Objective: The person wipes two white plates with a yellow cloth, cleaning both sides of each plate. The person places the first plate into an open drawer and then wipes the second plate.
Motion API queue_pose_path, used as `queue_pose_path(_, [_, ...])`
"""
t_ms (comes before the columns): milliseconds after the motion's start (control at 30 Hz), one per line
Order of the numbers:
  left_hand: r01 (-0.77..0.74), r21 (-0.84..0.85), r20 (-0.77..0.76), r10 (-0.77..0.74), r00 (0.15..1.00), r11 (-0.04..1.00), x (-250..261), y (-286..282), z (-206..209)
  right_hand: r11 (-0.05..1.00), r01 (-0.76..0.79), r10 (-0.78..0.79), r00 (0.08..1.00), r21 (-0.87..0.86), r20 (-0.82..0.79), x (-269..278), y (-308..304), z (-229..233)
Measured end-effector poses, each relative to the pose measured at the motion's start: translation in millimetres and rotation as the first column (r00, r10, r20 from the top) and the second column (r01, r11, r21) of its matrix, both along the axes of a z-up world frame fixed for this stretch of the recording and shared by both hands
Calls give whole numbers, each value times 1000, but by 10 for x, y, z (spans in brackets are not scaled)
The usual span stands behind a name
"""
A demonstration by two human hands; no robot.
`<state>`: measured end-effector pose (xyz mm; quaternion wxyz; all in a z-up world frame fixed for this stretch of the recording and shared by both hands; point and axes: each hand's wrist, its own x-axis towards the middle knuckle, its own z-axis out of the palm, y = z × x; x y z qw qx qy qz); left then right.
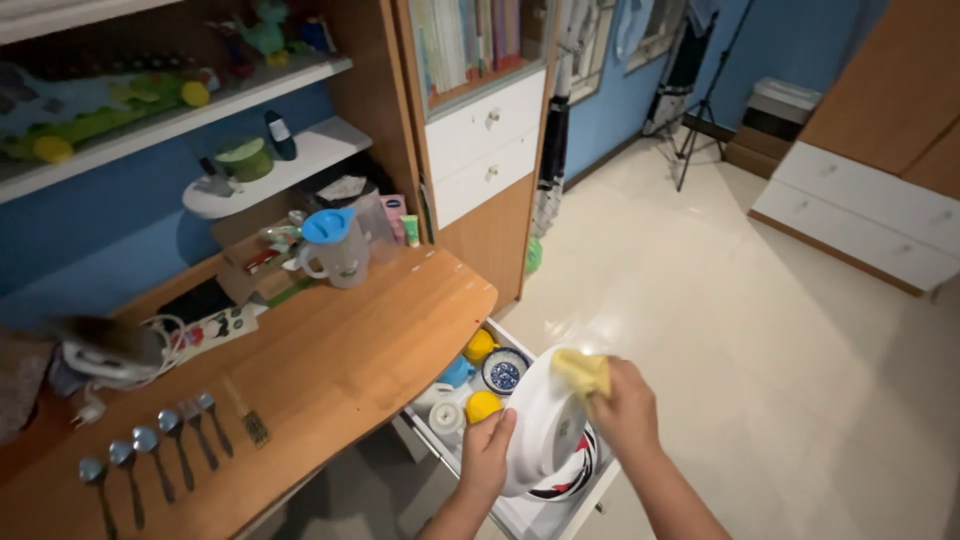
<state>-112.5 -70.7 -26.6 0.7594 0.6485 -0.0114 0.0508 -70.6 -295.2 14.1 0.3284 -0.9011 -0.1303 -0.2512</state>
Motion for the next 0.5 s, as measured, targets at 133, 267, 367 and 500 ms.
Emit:
queue_pose_path(133, [-125,8,52,125,991,992,-66,141,-17,921,255,-146,927,294,-347,59,-30,111])
queue_pose_path(267, [-293,-270,-82,281,956,917,-183,118,217,863,376,-167,842,337,-513,-113,-26,-106])
queue_pose_path(367, [-451,-467,-305,341,889,760,-204,124,440,882,323,-103,844,345,-526,-324,9,-369])
queue_pose_path(500, [-495,-552,-264,423,867,671,-160,188,543,930,145,-2,922,337,-388,-763,143,-557])
